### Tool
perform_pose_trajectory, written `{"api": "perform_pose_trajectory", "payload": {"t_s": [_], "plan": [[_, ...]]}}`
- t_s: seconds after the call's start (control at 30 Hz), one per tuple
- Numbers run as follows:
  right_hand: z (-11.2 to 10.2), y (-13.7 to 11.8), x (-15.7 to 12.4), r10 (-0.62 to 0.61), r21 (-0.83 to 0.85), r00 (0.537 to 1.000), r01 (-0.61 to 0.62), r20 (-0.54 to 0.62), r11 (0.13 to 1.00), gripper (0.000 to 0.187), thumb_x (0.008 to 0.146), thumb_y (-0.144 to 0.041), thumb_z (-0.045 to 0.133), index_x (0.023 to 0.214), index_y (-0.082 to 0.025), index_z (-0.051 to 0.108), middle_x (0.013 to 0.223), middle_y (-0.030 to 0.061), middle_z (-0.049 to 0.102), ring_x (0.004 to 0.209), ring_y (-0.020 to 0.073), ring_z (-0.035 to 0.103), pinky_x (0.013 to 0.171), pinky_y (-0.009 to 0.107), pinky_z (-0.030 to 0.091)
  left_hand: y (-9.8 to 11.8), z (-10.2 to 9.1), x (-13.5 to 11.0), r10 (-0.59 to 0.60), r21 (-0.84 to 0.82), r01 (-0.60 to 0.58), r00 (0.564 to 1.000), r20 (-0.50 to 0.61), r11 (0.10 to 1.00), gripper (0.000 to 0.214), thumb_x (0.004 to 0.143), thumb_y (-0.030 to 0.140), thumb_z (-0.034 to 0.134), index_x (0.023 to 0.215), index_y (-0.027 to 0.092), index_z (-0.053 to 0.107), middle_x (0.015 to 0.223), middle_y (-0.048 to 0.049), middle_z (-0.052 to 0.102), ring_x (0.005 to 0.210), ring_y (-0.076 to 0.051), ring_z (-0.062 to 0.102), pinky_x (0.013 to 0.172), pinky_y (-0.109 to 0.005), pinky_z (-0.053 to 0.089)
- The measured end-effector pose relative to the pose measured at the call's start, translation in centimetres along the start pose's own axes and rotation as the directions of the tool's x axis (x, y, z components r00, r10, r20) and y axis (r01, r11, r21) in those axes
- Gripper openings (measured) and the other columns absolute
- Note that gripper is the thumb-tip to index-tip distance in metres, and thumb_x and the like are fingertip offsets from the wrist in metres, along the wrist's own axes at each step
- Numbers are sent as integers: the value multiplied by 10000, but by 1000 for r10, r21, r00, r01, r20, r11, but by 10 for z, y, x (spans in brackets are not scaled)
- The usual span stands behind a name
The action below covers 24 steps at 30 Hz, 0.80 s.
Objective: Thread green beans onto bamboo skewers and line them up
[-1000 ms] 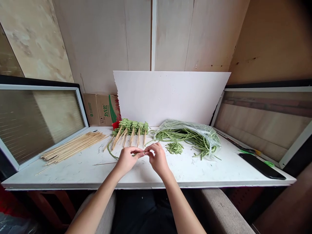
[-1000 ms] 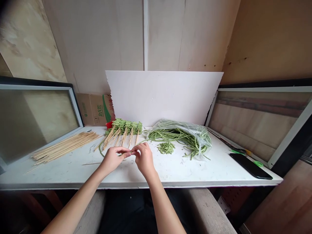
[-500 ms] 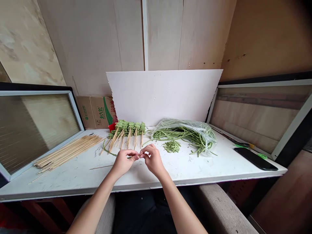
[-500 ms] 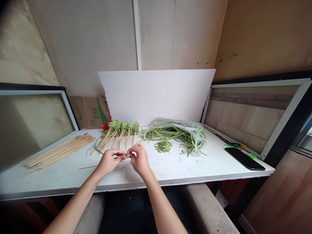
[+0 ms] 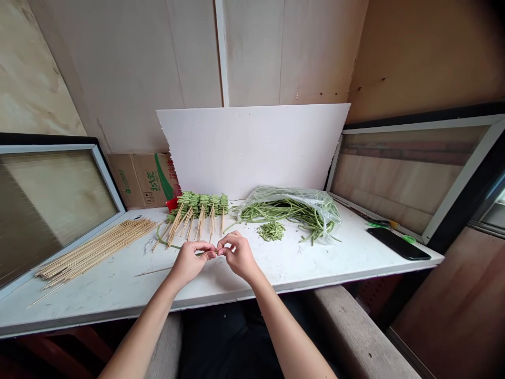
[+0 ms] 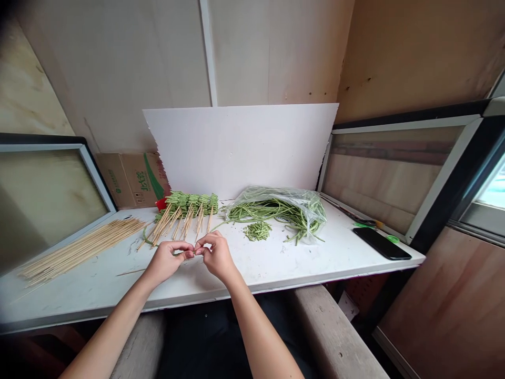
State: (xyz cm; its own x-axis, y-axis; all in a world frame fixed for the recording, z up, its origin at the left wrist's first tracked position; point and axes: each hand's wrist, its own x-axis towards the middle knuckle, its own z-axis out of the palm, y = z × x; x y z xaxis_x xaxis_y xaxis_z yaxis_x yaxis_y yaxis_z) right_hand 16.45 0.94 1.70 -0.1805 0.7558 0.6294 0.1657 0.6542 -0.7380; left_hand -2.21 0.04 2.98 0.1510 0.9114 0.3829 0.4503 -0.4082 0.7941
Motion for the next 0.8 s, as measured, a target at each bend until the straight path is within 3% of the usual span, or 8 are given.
{"api": "perform_pose_trajectory", "payload": {"t_s": [0.4, 0.8], "plan": [[-3, -4, -3, -14, 82, 1000, 12, 27, 997, 279, 838, 18, 567, 832, -219, 715, 847, 22, 696, 936, 203, 593, 808, 288, 463, -4, -8, 1, 7, 10, -7, 999, 44, 1000, 277, 833, 434, 744, 863, 167, 811, 810, -77, 786, 775, -239, 726, 768, -328, 589], [-7, -3, -6, -86, 105, 995, 80, 51, 991, 336, 809, 68, 535, 837, -220, 707, 813, 5, 693, 912, 196, 572, 851, 292, 450, -1, -16, 0, 73, 92, -92, 978, 197, 991, 350, 926, 444, 665, 719, 176, 754, 704, -40, 697, 712, -187, 630, 700, -275, 514]]}}
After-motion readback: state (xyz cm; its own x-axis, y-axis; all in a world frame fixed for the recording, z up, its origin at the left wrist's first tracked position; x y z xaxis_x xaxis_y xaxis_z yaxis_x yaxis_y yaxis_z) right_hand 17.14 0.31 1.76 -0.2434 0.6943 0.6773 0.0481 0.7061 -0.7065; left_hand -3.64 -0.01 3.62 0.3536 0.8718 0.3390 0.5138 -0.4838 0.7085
